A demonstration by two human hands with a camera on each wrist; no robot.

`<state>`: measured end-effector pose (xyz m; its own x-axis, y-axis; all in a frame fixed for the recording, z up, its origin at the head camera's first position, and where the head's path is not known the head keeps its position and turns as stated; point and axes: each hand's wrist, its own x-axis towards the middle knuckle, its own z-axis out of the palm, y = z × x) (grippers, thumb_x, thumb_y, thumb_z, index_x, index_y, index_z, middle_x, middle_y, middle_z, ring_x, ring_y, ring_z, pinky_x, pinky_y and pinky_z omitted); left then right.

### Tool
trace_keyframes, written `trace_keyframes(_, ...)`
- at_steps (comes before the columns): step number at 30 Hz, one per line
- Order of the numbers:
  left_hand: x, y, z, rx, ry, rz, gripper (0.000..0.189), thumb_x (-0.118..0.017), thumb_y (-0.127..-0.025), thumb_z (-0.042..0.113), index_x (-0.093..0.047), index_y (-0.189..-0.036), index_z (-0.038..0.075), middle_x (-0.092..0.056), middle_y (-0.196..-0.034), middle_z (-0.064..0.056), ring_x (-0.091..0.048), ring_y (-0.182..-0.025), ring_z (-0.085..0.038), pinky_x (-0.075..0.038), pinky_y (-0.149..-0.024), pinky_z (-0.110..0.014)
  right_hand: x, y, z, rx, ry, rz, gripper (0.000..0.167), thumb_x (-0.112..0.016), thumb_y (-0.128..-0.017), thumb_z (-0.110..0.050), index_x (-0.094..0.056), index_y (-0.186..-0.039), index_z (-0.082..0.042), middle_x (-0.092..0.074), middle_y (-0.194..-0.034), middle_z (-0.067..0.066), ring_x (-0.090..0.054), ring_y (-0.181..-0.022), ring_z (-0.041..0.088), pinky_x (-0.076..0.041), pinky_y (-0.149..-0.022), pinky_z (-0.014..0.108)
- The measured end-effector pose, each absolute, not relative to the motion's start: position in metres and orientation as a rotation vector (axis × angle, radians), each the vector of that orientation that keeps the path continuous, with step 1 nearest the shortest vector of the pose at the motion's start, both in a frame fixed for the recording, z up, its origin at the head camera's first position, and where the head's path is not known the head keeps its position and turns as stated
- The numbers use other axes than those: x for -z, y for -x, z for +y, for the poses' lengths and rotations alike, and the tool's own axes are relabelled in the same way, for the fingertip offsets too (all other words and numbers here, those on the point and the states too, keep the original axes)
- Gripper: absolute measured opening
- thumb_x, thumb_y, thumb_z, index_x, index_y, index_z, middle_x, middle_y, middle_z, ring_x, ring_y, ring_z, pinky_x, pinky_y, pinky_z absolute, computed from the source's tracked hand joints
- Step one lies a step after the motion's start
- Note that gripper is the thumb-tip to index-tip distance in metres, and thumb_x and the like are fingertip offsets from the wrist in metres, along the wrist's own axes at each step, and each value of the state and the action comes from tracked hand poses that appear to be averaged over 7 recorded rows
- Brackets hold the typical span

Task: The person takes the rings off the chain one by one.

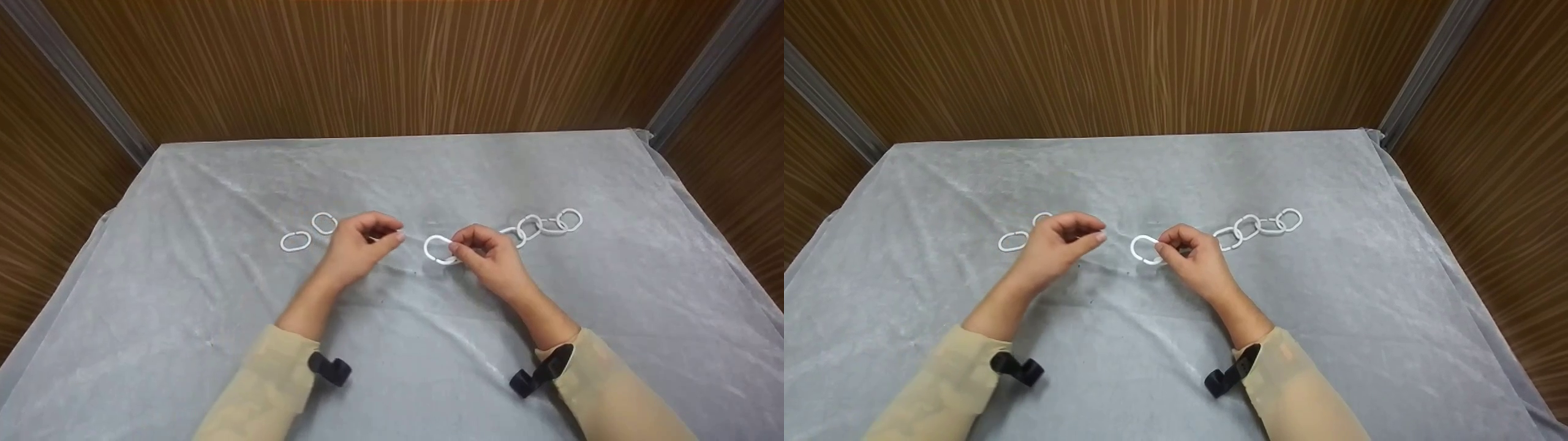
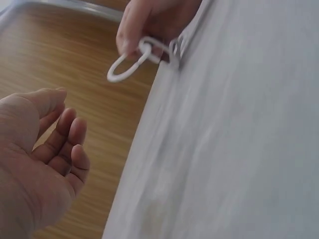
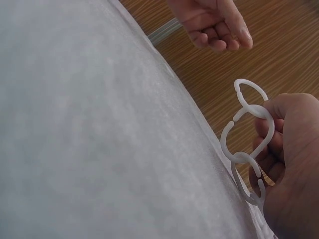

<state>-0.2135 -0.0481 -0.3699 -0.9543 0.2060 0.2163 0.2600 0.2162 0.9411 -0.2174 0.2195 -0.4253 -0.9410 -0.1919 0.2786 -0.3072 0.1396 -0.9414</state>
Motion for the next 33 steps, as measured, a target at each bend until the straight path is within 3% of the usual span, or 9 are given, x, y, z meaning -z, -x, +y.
trace_keyframes(12, 0.385, 0.209, -0.018, 1.979, 0.435, -2.394, 0.017, -0.080, -0.094, 0.006, -0.077, -0.107, -0.004, -0.075, -0.091, -0.003, -0.065, -0.082, -0.013, -0.052, -0.074, -0.025, 0.425, 0.218, 0.220, -1.922, -0.586, -2.272, 0.004, -0.076, -0.093, 0.004, -0.076, -0.096, 0.006, -0.071, -0.081, 0.006, -0.065, -0.073, 0.011, -0.053, -0.067, 0.020)
trace_keyframes(24, 0.409, 0.206, -0.024, 2.085, 0.411, -2.338, 0.021, -0.080, -0.094, 0.007, -0.076, -0.108, -0.007, -0.075, -0.091, -0.004, -0.065, -0.079, -0.012, -0.052, -0.073, -0.023, 0.424, 0.217, 0.216, -1.917, -0.619, -2.327, 0.004, -0.076, -0.093, 0.001, -0.077, -0.096, 0.004, -0.073, -0.083, 0.006, -0.064, -0.076, 0.013, -0.051, -0.068, 0.021)
trace_keyframes(33, 0.418, 0.205, -0.020, 2.179, 0.488, -2.322, 0.016, -0.080, -0.096, 0.010, -0.078, -0.109, 0.000, -0.073, -0.087, -0.002, -0.065, -0.076, -0.013, -0.053, -0.068, -0.023, 0.425, 0.216, 0.219, -1.885, -0.643, -2.338, 0.003, -0.077, -0.093, 0.002, -0.078, -0.096, 0.003, -0.073, -0.083, 0.005, -0.064, -0.077, 0.013, -0.051, -0.068, 0.022)
